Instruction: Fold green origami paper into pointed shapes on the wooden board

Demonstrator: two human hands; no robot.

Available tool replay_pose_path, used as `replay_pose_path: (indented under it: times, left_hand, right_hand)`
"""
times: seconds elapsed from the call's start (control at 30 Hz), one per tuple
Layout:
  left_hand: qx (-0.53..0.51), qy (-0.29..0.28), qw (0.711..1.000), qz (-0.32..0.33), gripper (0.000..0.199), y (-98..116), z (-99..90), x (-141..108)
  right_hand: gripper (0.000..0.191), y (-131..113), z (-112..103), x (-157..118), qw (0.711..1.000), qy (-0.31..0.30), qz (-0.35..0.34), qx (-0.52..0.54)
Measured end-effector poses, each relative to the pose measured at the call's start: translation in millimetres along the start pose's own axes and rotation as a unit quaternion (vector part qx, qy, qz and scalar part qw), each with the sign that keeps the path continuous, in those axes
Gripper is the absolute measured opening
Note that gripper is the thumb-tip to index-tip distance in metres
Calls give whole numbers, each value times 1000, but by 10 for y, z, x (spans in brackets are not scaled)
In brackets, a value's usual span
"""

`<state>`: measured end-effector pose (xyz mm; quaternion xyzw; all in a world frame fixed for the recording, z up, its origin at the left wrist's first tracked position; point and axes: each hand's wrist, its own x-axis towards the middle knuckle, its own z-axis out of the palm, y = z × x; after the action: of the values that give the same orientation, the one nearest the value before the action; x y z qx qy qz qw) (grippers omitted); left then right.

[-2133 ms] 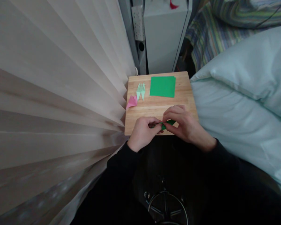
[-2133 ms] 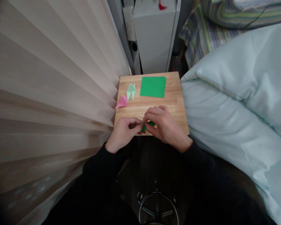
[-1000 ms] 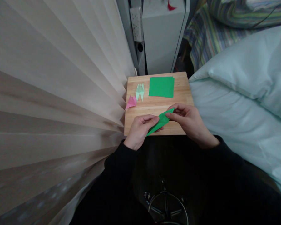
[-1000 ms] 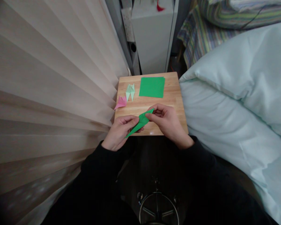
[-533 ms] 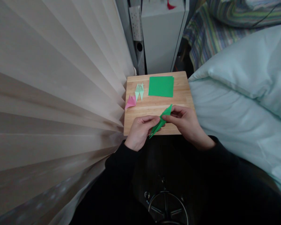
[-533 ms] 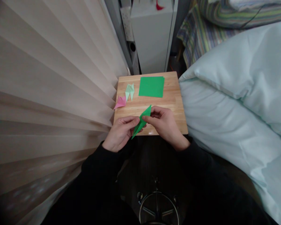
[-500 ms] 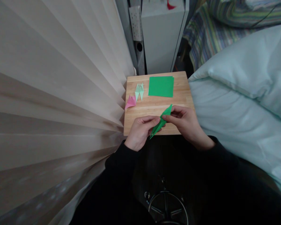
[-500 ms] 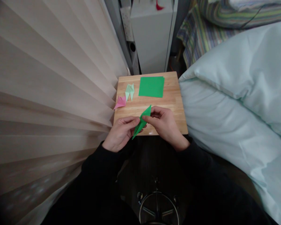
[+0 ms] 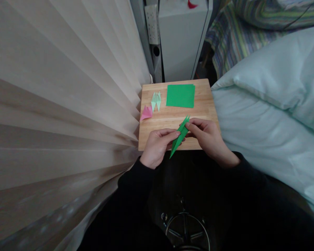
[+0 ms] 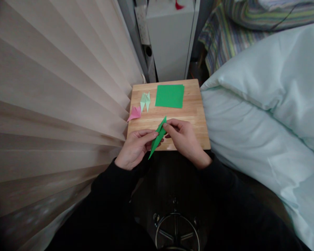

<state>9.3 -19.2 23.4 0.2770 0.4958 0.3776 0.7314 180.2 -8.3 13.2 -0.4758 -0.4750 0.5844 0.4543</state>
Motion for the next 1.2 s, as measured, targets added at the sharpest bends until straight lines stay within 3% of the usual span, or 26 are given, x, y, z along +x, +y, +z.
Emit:
replay_pose_path:
  times: [0.1,0.27,0.53,0.77,0.87,0.93,1.0,1.07,1.13,1.2]
  left_hand:
    - [-1,9,1000,14,24,-11,12,-3]
    - [0,-27,999,22,33,-18,13,-10]
    - [15,-33,999,26,32,-32,0,1]
    - [62,-23,994,83,33,-65,12,13]
    - [77,-23,993,90,31,-41,-9,17]
    - [115,-21,989,95,26,-11,-35,21]
    - [172,-16,979,104,18,18,-61,23]
    - [228,-15,967,109,13,32,-76,24]
    - [272,-15,956,112,11,24,-81,24]
    - [303,-17,946,117,12,2,-84,28]
  right_hand:
    - [29,-17,21,-13,1000,-6,10,27]
    - [34,-13,21,-16,999,3,16,45]
    - [28,-6,-3,-4,998,19,35,56]
    - [23,4,27,-12,994,-11,57,89]
    - [18,3,-13,-7,999,5,30,38]
    - [19,-15,-69,1,997,26,-37,-57]
    - [30,-43,-135,7,971,27,-141,-193]
    - [20,-65,-185,8,918,-23,-234,-319]
    - [4,-71,-206,3,869,-74,-293,-393]
    - [7,-66,-199,-3,837,-108,-319,-431]
